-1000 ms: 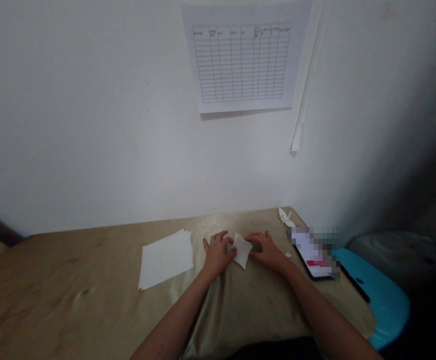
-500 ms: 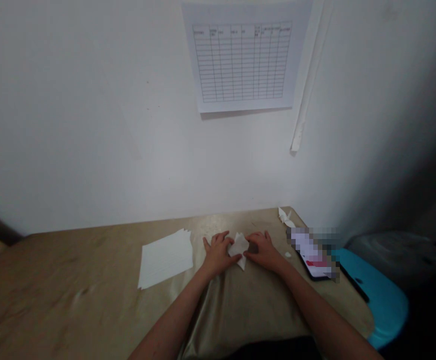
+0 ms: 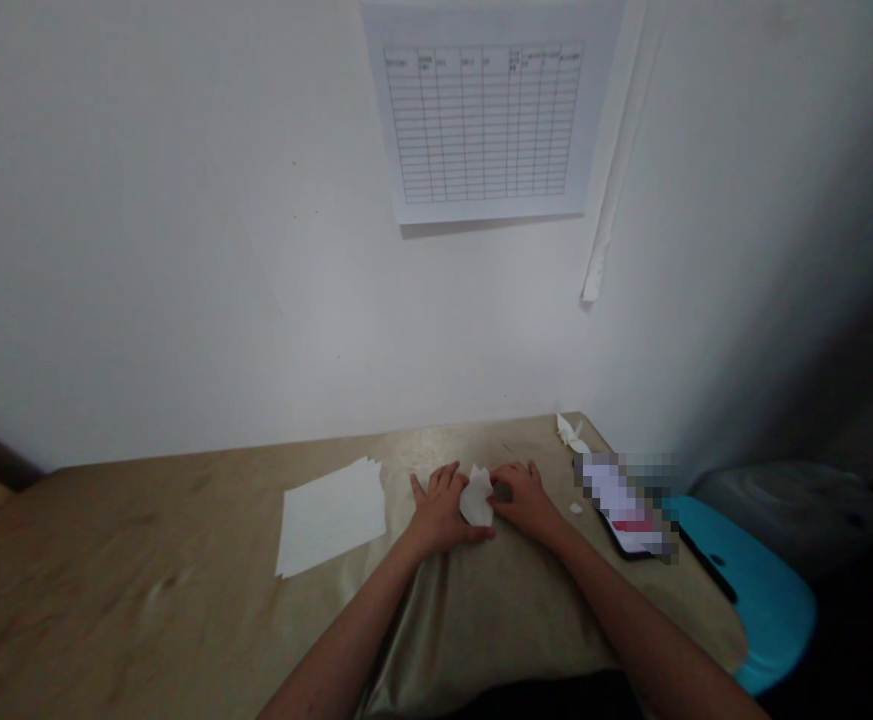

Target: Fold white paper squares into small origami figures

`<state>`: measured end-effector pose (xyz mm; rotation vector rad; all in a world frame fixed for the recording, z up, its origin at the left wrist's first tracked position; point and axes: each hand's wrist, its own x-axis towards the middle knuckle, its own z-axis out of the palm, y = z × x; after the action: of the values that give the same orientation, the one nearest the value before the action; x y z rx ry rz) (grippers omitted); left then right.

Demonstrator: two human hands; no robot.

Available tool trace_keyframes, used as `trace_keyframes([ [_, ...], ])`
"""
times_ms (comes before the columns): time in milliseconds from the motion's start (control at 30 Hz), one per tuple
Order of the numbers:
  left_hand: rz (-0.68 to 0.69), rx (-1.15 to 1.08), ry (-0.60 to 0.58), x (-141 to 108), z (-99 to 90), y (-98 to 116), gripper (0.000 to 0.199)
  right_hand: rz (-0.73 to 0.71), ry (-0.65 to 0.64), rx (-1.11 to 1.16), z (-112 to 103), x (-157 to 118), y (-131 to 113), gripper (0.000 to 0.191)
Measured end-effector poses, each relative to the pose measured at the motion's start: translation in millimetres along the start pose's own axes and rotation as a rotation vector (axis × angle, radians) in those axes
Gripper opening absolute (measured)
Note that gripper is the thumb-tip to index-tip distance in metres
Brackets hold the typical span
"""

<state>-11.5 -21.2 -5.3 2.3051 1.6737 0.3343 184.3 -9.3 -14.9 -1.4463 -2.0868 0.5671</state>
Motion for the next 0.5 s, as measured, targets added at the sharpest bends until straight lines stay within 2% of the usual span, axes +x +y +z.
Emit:
trace_keyframes([
  [200, 0.006, -0.013, 0.036, -1, 4.4, -3, 0.088, 0.001, 0.009, 0.025, 0, 1, 3, 0.028],
  [400, -0.014, -0.176, 0.198, 5, -3.0, -1, 0.037, 0.011, 0.001, 0.004, -4, 0, 0, 0.029],
  [500, 0.078, -0.299, 0.291, 10, -10.8, -2, 0.027, 0.005, -0.008, -0.003, -4, -2, -5, 0.031],
])
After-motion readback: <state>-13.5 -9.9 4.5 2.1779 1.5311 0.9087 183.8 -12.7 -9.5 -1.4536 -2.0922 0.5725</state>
